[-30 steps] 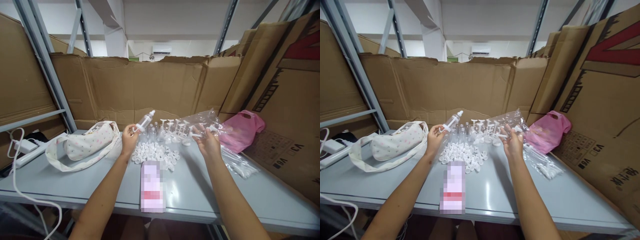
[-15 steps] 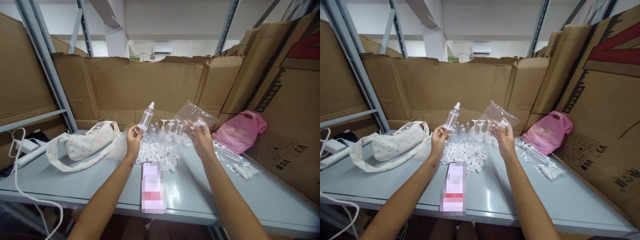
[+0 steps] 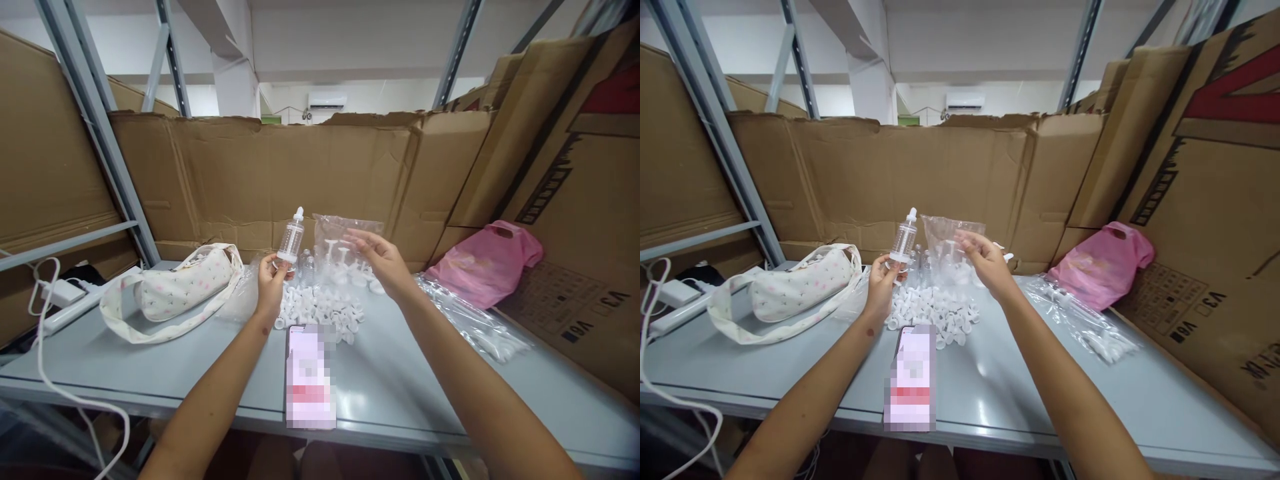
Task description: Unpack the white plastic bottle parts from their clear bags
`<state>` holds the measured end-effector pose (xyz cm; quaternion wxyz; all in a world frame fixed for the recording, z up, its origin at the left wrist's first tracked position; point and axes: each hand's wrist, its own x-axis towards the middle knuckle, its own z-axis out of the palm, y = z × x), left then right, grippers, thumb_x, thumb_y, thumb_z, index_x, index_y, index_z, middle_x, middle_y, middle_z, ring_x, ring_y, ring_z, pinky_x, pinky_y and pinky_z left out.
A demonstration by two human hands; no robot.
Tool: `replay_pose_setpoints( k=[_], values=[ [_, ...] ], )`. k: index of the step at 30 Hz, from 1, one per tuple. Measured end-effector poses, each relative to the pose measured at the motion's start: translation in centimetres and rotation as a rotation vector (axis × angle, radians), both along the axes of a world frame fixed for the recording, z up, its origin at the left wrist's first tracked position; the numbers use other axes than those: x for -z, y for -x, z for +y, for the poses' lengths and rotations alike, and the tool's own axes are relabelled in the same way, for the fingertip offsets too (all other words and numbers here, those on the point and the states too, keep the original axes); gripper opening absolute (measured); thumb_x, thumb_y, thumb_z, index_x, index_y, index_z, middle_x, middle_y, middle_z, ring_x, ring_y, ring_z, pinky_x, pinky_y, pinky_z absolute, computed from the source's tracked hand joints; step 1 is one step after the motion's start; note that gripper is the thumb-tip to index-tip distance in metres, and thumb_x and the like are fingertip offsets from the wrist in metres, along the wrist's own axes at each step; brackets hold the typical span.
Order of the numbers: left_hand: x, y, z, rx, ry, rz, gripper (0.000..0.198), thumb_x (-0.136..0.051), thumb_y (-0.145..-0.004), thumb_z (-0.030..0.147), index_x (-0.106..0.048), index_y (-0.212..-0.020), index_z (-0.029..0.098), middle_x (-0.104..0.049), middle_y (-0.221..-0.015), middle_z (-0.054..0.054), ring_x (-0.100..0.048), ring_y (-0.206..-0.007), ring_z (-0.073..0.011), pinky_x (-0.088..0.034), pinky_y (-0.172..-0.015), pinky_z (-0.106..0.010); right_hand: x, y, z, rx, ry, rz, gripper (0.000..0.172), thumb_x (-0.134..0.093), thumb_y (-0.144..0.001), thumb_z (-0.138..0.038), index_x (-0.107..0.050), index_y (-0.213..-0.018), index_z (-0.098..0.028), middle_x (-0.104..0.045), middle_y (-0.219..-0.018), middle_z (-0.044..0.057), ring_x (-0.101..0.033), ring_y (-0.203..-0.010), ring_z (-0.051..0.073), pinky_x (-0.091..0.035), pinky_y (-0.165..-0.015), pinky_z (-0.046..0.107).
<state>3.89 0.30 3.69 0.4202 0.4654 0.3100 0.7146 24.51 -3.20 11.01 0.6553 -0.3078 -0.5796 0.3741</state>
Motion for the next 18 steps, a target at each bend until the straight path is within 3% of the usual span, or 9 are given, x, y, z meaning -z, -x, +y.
replay_pose_setpoints(
  k=[4, 9, 13, 18],
  values=[
    [0.0, -0.1, -0.3, 0.0, 0.0, 0.054, 0.036, -0.063, -0.074, 0.033, -0.043, -0.101, 0.021, -0.06, -0.084, -0.002, -0.059, -0.071, -0.0117, -0.046, -0.066, -0.025, -0.5, -0.1, 0.4, 0.047, -0.065, 0.086, 0.028, -0.069, -0.072, -0.035, -0.069, -0.095, -0.02, -0.07, -0.097, 0.005, -0.066, -0.088, 0.015, -0.05, -0.087, 0.032],
    [-0.2, -0.1, -0.6, -0.011, -0.046, 0.197, 0.032, -0.063, -0.074, 0.033, -0.047, -0.099, 0.02, -0.058, -0.079, 0.0, -0.056, -0.07, -0.0116, -0.043, -0.065, -0.023, -1.9, -2.4, -0.2, 0.221, -0.286, 0.204, 0.029, -0.065, -0.077, -0.033, -0.066, -0.101, -0.018, -0.07, -0.094, 0.004, -0.067, -0.084, 0.014, -0.051, -0.085, 0.033],
    [0.2, 0.1, -0.4, 0.037, -0.119, 0.449, 0.027, -0.06, -0.075, 0.031, -0.053, -0.1, 0.021, -0.057, -0.075, 0.001, -0.053, -0.073, -0.0128, -0.04, -0.07, -0.024, -3.0, -5.0, -1.6, 0.388, -0.38, 0.364, 0.018, -0.057, -0.082, -0.024, -0.065, -0.096, -0.016, -0.071, -0.086, 0.002, -0.069, -0.076, 0.013, -0.054, -0.079, 0.032],
    [1.1, 0.6, 0.3, 0.126, -0.159, 0.797, 0.029, -0.062, -0.071, 0.028, -0.061, -0.099, 0.023, -0.058, -0.079, 0.0, -0.052, -0.078, -0.0156, -0.039, -0.077, -0.027, -3.2, -7.0, -2.9, 0.479, -0.333, 0.501, 0.015, -0.049, -0.085, -0.017, -0.063, -0.087, -0.017, -0.069, -0.078, 0.002, -0.069, -0.069, 0.013, -0.055, -0.067, 0.027]
  ],
)
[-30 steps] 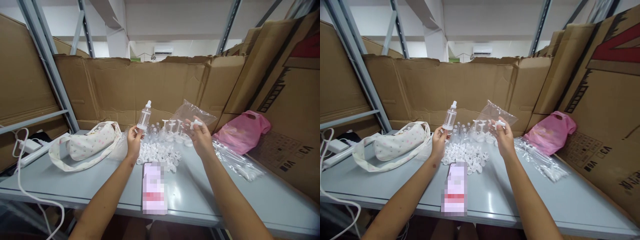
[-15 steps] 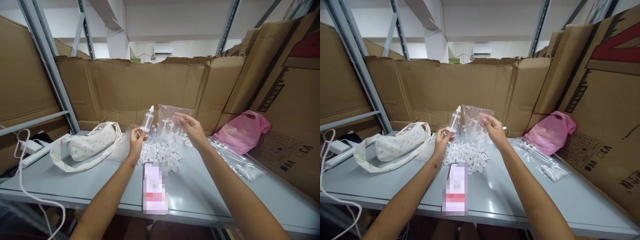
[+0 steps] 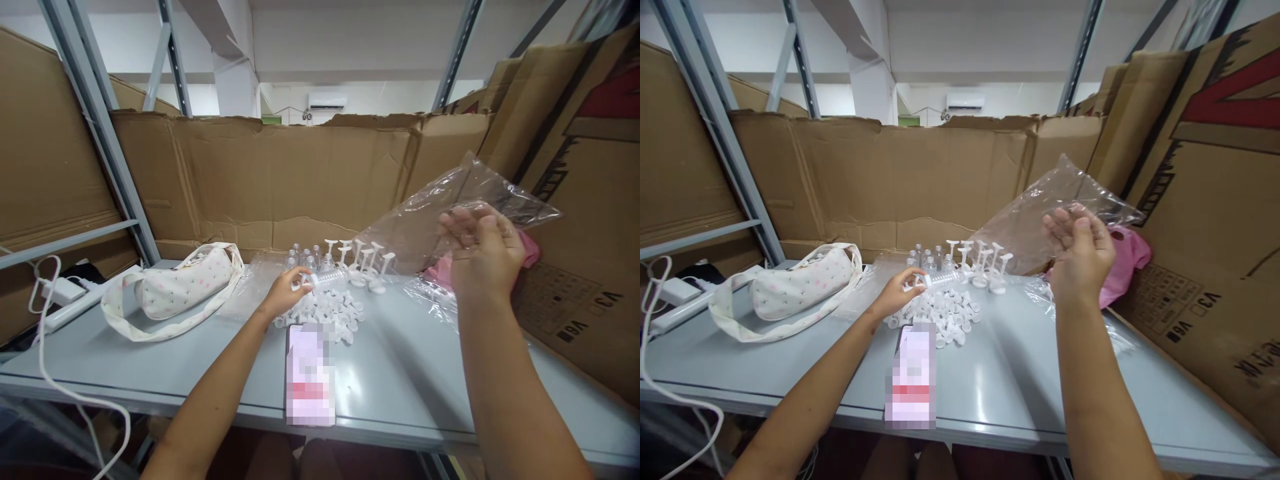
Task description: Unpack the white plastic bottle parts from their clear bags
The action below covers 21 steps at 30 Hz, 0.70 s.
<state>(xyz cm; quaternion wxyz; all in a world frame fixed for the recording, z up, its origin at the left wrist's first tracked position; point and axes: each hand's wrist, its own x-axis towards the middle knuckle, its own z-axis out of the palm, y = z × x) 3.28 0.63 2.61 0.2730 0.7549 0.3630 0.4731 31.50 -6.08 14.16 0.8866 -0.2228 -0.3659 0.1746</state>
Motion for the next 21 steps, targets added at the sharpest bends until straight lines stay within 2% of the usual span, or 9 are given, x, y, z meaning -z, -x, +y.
replay_pose_setpoints(
  k=[5, 8, 10, 12, 16, 18, 21],
  values=[
    [0.8, 0.4, 0.9, 0.0, 0.042, 0.144, 0.031, -0.064, -0.067, 0.029, -0.063, -0.097, 0.024, -0.059, -0.079, 0.0, -0.051, -0.079, -0.0171, -0.039, -0.077, -0.028, 1.1, -0.4, 0.2, -0.03, 0.07, 0.043, 0.015, -0.049, -0.083, -0.019, -0.063, -0.089, -0.017, -0.068, -0.078, 0.002, -0.068, -0.068, 0.013, -0.056, -0.064, 0.026],
    [1.1, 0.5, 1.3, -0.04, 0.024, 0.196, 0.028, -0.065, -0.066, 0.031, -0.064, -0.093, 0.025, -0.06, -0.077, 0.0, -0.052, -0.076, -0.0178, -0.039, -0.077, -0.029, 1.7, -0.5, 0.7, -0.075, 0.085, 0.076, 0.015, -0.05, -0.083, -0.019, -0.063, -0.091, -0.016, -0.068, -0.081, 0.004, -0.068, -0.07, 0.014, -0.056, -0.067, 0.029],
    [1.2, 0.5, 1.3, -0.068, -0.014, 0.224, 0.026, -0.066, -0.066, 0.031, -0.065, -0.091, 0.026, -0.061, -0.077, 0.0, -0.052, -0.078, -0.0196, -0.038, -0.082, -0.031, 2.0, -0.4, 1.2, -0.133, 0.098, 0.107, 0.016, -0.051, -0.083, -0.02, -0.062, -0.093, -0.015, -0.068, -0.084, 0.006, -0.069, -0.072, 0.016, -0.056, -0.071, 0.031],
    [1.3, 0.4, 1.2, -0.089, -0.06, 0.25, 0.025, -0.067, -0.065, 0.029, -0.065, -0.09, 0.027, -0.064, -0.082, -0.002, -0.052, -0.086, -0.0224, -0.034, -0.09, -0.035, 2.4, -0.1, 1.6, -0.198, 0.121, 0.122, 0.017, -0.051, -0.083, -0.02, -0.062, -0.095, -0.015, -0.068, -0.087, 0.007, -0.069, -0.075, 0.017, -0.056, -0.072, 0.033],
    [0.8, -0.1, 0.5, -0.119, -0.129, 0.224, 0.03, -0.066, -0.069, 0.026, -0.064, -0.099, 0.026, -0.063, -0.105, -0.006, -0.049, -0.105, -0.0268, -0.026, -0.1, -0.042, 3.5, 0.7, 2.5, -0.302, 0.202, 0.087, 0.014, -0.053, -0.083, -0.019, -0.064, -0.09, -0.015, -0.069, -0.088, 0.006, -0.069, -0.077, 0.017, -0.056, -0.073, 0.034],
    [0.1, -0.2, -0.2, -0.07, -0.1, 0.106, 0.033, -0.063, -0.074, 0.028, -0.061, -0.107, 0.026, -0.061, -0.112, -0.007, -0.048, -0.11, -0.0258, -0.027, -0.101, -0.042, 4.2, 1.2, 3.0, -0.345, 0.25, 0.096, 0.009, -0.055, -0.081, -0.017, -0.063, -0.085, -0.016, -0.07, -0.082, 0.004, -0.068, -0.075, 0.016, -0.057, -0.074, 0.033],
    [-1.1, -0.5, -1.5, 0.211, 0.113, -0.113, 0.046, -0.059, -0.079, 0.035, -0.049, -0.124, 0.028, -0.056, -0.121, -0.009, -0.052, -0.11, -0.0228, -0.037, -0.094, -0.037, 5.4, 2.0, 3.6, -0.405, 0.309, 0.128, 0.01, -0.061, -0.076, -0.015, -0.062, -0.086, -0.019, -0.069, -0.073, 0.0, -0.069, -0.072, 0.015, -0.058, -0.071, 0.032]
  ],
)
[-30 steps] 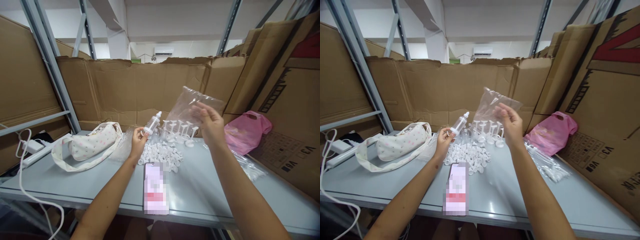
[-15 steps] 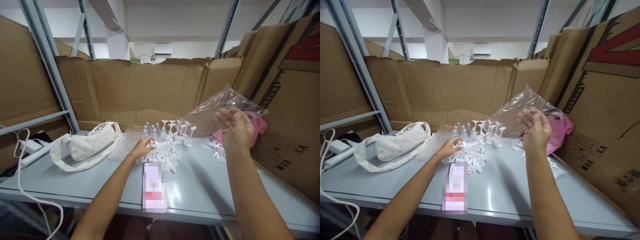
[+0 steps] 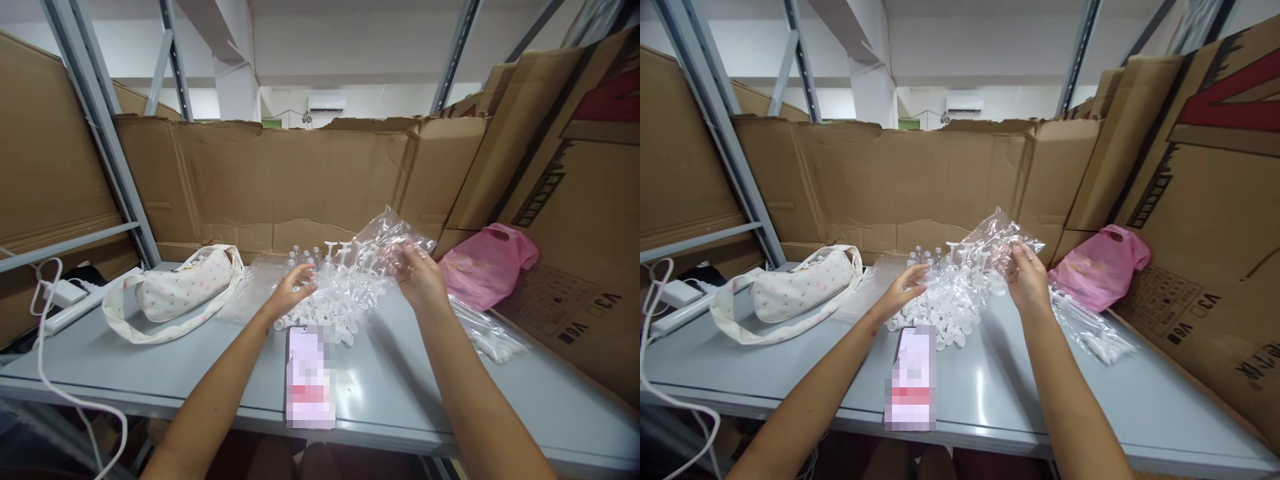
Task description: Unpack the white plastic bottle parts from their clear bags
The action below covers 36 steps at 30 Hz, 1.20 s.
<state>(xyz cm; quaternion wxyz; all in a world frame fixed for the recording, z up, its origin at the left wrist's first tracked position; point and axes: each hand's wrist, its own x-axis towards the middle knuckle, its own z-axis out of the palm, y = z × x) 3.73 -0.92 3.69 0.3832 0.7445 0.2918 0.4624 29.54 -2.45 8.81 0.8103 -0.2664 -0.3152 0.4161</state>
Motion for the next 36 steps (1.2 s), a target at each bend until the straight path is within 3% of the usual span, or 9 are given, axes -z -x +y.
replay_pose_setpoints(
  k=[2, 4, 11, 15, 18, 24, 28, 32, 36],
  values=[
    [-0.6, -0.1, -0.7, 0.218, 0.156, -0.067, 0.059, -0.06, -0.079, 0.038, -0.038, -0.133, 0.03, -0.054, -0.124, -0.011, -0.057, -0.102, -0.0219, -0.042, -0.086, -0.035, 0.8, 0.6, 0.3, -0.046, 0.028, -0.009, 0.019, -0.064, -0.074, -0.015, -0.061, -0.092, -0.02, -0.069, -0.072, -0.001, -0.069, -0.071, 0.016, -0.058, -0.069, 0.031],
    [-1.0, -0.1, -1.1, 0.333, 0.231, -0.099, 0.067, -0.062, -0.078, 0.041, -0.032, -0.137, 0.029, -0.054, -0.123, -0.013, -0.062, -0.094, -0.0214, -0.044, -0.081, -0.033, 1.5, 1.1, 0.4, -0.073, 0.061, -0.026, 0.024, -0.064, -0.073, -0.015, -0.06, -0.095, -0.021, -0.07, -0.074, 0.0, -0.07, -0.072, 0.017, -0.059, -0.067, 0.032],
    [-1.0, 0.0, -1.2, 0.431, 0.253, -0.166, 0.084, -0.061, -0.071, 0.058, -0.026, -0.141, 0.028, -0.051, -0.129, -0.018, -0.063, -0.094, -0.0251, -0.044, -0.079, -0.035, 2.2, 1.0, -0.2, -0.027, 0.09, -0.025, 0.028, -0.066, -0.07, -0.016, -0.057, -0.095, -0.024, -0.069, -0.076, -0.002, -0.07, -0.074, 0.017, -0.058, -0.066, 0.029],
    [-0.9, -0.3, -1.3, 0.304, 0.274, -0.187, 0.066, -0.054, -0.077, 0.058, -0.04, -0.132, 0.024, -0.058, -0.119, -0.015, -0.064, -0.093, -0.0241, -0.045, -0.076, -0.032, 2.4, 1.1, -0.7, -0.12, 0.124, -0.118, 0.032, -0.07, -0.067, -0.018, -0.056, -0.095, -0.025, -0.07, -0.077, -0.002, -0.068, -0.066, 0.015, -0.057, -0.063, 0.027],
    [-0.6, -0.6, -0.9, 0.181, 0.29, -0.225, 0.052, -0.047, -0.079, 0.061, -0.054, -0.104, 0.017, -0.063, -0.098, -0.011, -0.065, -0.079, -0.0195, -0.046, -0.064, -0.027, 3.1, 2.5, -1.2, -0.268, 0.212, -0.243, 0.035, -0.07, -0.067, -0.02, -0.054, -0.099, -0.025, -0.071, -0.084, 0.001, -0.069, -0.068, 0.017, -0.056, -0.063, 0.029],
    [-0.2, -0.9, 0.0, -0.081, 0.267, -0.245, 0.033, -0.056, -0.077, 0.047, -0.047, -0.071, 0.016, -0.053, -0.063, 0.002, -0.05, -0.049, -0.0063, -0.037, -0.047, -0.018, 4.3, 6.0, -2.4, -0.494, 0.311, -0.433, 0.036, -0.066, -0.074, -0.031, -0.05, -0.105, -0.025, -0.07, -0.091, 0.005, -0.069, -0.072, 0.02, -0.055, -0.065, 0.032],
    [-0.2, -0.8, 0.3, -0.09, 0.26, -0.233, 0.025, -0.056, -0.078, 0.036, -0.045, -0.066, 0.017, -0.049, -0.056, 0.004, -0.045, -0.046, -0.0053, -0.037, -0.048, -0.019, 4.9, 6.2, -1.9, -0.401, 0.363, -0.448, 0.023, -0.057, -0.078, -0.044, -0.053, -0.087, -0.023, -0.067, -0.076, 0.003, -0.064, -0.058, 0.016, -0.052, -0.056, 0.03],
    [-0.4, -0.9, 0.1, -0.084, 0.281, -0.3, 0.022, -0.055, -0.077, 0.03, -0.043, -0.065, 0.017, -0.047, -0.054, 0.005, -0.045, -0.046, -0.0052, -0.035, -0.047, -0.018, 5.4, 5.3, -0.8, -0.205, 0.318, -0.542, 0.029, -0.065, -0.07, -0.045, -0.052, -0.066, -0.019, -0.058, -0.06, -0.002, -0.053, -0.047, 0.009, -0.046, -0.048, 0.023],
    [-0.6, -0.7, 0.1, -0.119, 0.276, -0.375, 0.021, -0.055, -0.077, 0.031, -0.043, -0.067, 0.018, -0.047, -0.056, 0.005, -0.047, -0.047, -0.0058, -0.039, -0.048, -0.018, 5.2, 4.8, -0.7, -0.196, 0.302, -0.563, 0.033, -0.066, -0.067, -0.05, -0.057, -0.077, -0.019, -0.057, -0.061, -0.003, -0.053, -0.047, 0.009, -0.044, -0.046, 0.023]
  ],
)
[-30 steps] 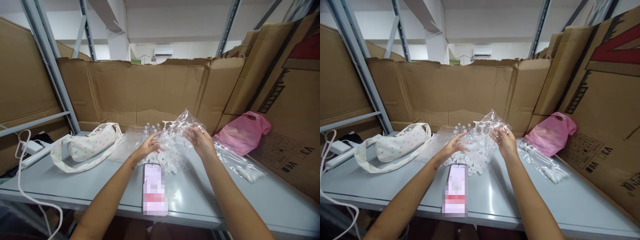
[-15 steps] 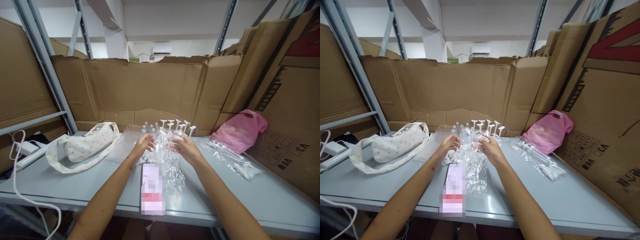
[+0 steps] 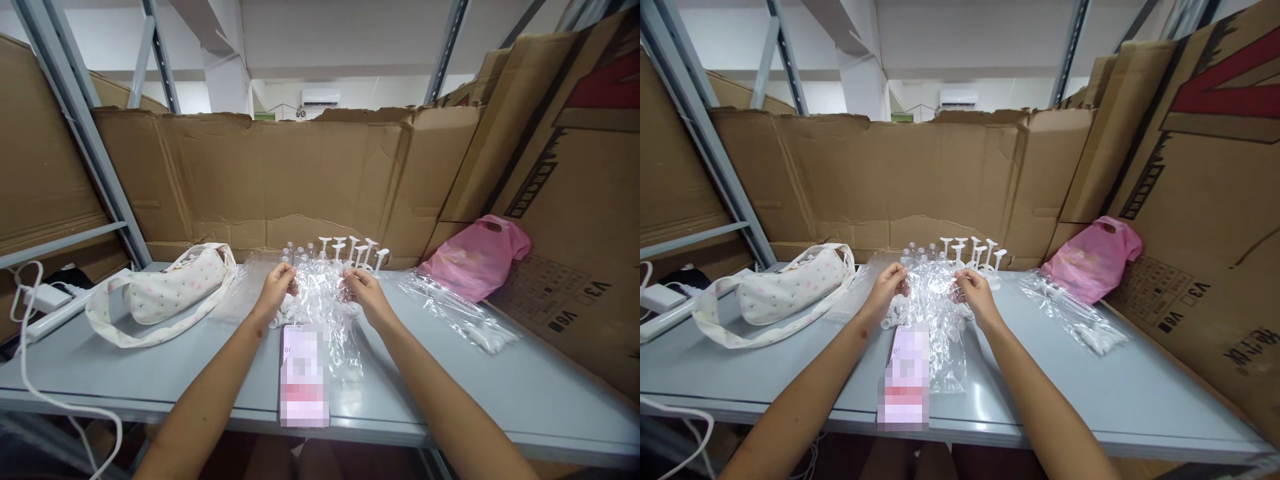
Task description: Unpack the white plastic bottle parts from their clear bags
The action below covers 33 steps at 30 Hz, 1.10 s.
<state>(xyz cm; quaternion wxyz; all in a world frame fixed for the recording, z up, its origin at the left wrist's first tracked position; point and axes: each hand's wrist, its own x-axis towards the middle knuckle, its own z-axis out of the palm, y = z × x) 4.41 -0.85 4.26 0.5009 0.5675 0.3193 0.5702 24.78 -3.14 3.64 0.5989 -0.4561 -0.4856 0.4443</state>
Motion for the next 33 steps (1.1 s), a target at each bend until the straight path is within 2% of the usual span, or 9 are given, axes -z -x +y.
replay_pose_setpoints(
  k=[3, 6, 9, 12, 17, 23, 27, 30, 33],
  values=[
    [-0.2, 0.6, 0.3, -0.065, 0.015, -0.095, 0.02, -0.055, -0.076, 0.034, -0.043, -0.072, 0.019, -0.052, -0.063, 0.004, -0.053, -0.051, -0.0076, -0.044, -0.051, -0.02, -0.4, 0.0, -0.5, -0.13, 0.052, -0.005, 0.042, -0.062, -0.071, -0.054, -0.056, -0.096, -0.022, -0.064, -0.072, 0.001, -0.059, -0.053, 0.013, -0.048, -0.05, 0.026],
    [-0.2, 1.0, 0.5, -0.07, 0.026, -0.139, 0.02, -0.057, -0.073, 0.032, -0.042, -0.071, 0.019, -0.051, -0.065, 0.005, -0.055, -0.054, -0.0085, -0.046, -0.054, -0.022, -0.6, 0.2, -0.9, -0.232, 0.044, -0.021, 0.044, -0.06, -0.072, -0.056, -0.056, -0.099, -0.021, -0.065, -0.076, 0.003, -0.061, -0.057, 0.014, -0.049, -0.054, 0.027],
    [-0.1, 0.9, 0.3, 0.06, 0.016, -0.054, 0.019, -0.056, -0.072, 0.03, -0.042, -0.066, 0.018, -0.047, -0.059, 0.005, -0.053, -0.054, -0.0087, -0.045, -0.054, -0.022, -0.5, 0.5, -0.9, -0.165, -0.003, -0.032, 0.04, -0.062, -0.07, -0.055, -0.059, -0.09, -0.02, -0.063, -0.072, 0.002, -0.058, -0.055, 0.012, -0.047, -0.052, 0.025],
    [0.0, 0.5, -0.2, 0.179, -0.007, 0.1, 0.021, -0.054, -0.074, 0.032, -0.045, -0.063, 0.017, -0.051, -0.06, 0.003, -0.052, -0.055, -0.0092, -0.041, -0.053, -0.021, -0.3, 0.7, -0.9, -0.06, -0.049, -0.045, 0.034, -0.065, -0.067, -0.052, -0.059, -0.075, -0.019, -0.061, -0.067, 0.0, -0.052, -0.051, 0.009, -0.044, -0.05, 0.023],
    [0.1, -0.1, -0.6, 0.099, -0.106, 0.288, 0.032, -0.055, -0.078, 0.039, -0.045, -0.058, 0.016, -0.045, -0.053, 0.004, -0.041, -0.049, -0.0066, -0.032, -0.05, -0.02, 0.2, 1.0, -0.6, -0.101, -0.079, -0.084, 0.036, -0.068, -0.063, -0.053, -0.057, -0.067, -0.018, -0.059, -0.058, -0.001, -0.05, -0.047, 0.01, -0.043, -0.05, 0.026],
    [0.0, -0.7, -0.6, 0.11, 0.005, 0.105, 0.028, -0.058, -0.073, 0.034, -0.046, -0.055, 0.016, -0.045, -0.053, 0.003, -0.041, -0.049, -0.0071, -0.033, -0.049, -0.021, -0.1, 1.2, -0.1, 0.029, -0.251, -0.16, 0.031, -0.066, -0.067, -0.049, -0.058, -0.067, -0.019, -0.048, -0.049, -0.005, -0.04, -0.04, 0.008, -0.032, -0.04, 0.024],
    [-0.2, -0.5, -0.6, 0.093, 0.019, -0.05, 0.026, -0.059, -0.074, 0.035, -0.046, -0.061, 0.016, -0.05, -0.058, 0.002, -0.046, -0.05, -0.0074, -0.037, -0.049, -0.021, -0.4, 0.4, 0.3, 0.061, -0.277, -0.062, 0.033, -0.067, -0.068, -0.049, -0.062, -0.081, -0.019, -0.055, -0.057, -0.003, -0.045, -0.044, 0.008, -0.038, -0.044, 0.024],
    [-0.5, 0.3, -0.1, -0.025, 0.02, -0.188, 0.027, -0.06, -0.074, 0.04, -0.046, -0.07, 0.018, -0.052, -0.064, 0.003, -0.05, -0.049, -0.0073, -0.04, -0.048, -0.021, -0.3, -0.8, 0.4, -0.067, -0.135, 0.073, 0.043, -0.064, -0.07, -0.053, -0.06, -0.098, -0.021, -0.065, -0.08, 0.003, -0.058, -0.058, 0.012, -0.049, -0.058, 0.028],
    [-0.6, 1.1, 0.6, -0.129, 0.044, -0.268, 0.033, -0.06, -0.074, 0.047, -0.042, -0.073, 0.019, -0.052, -0.064, 0.004, -0.053, -0.051, -0.0084, -0.043, -0.051, -0.021, -0.2, -1.5, 0.0, -0.333, 0.05, 0.078, 0.047, -0.057, -0.075, -0.056, -0.058, -0.108, -0.022, -0.067, -0.094, 0.008, -0.065, -0.073, 0.017, -0.053, -0.067, 0.033]
  ],
)
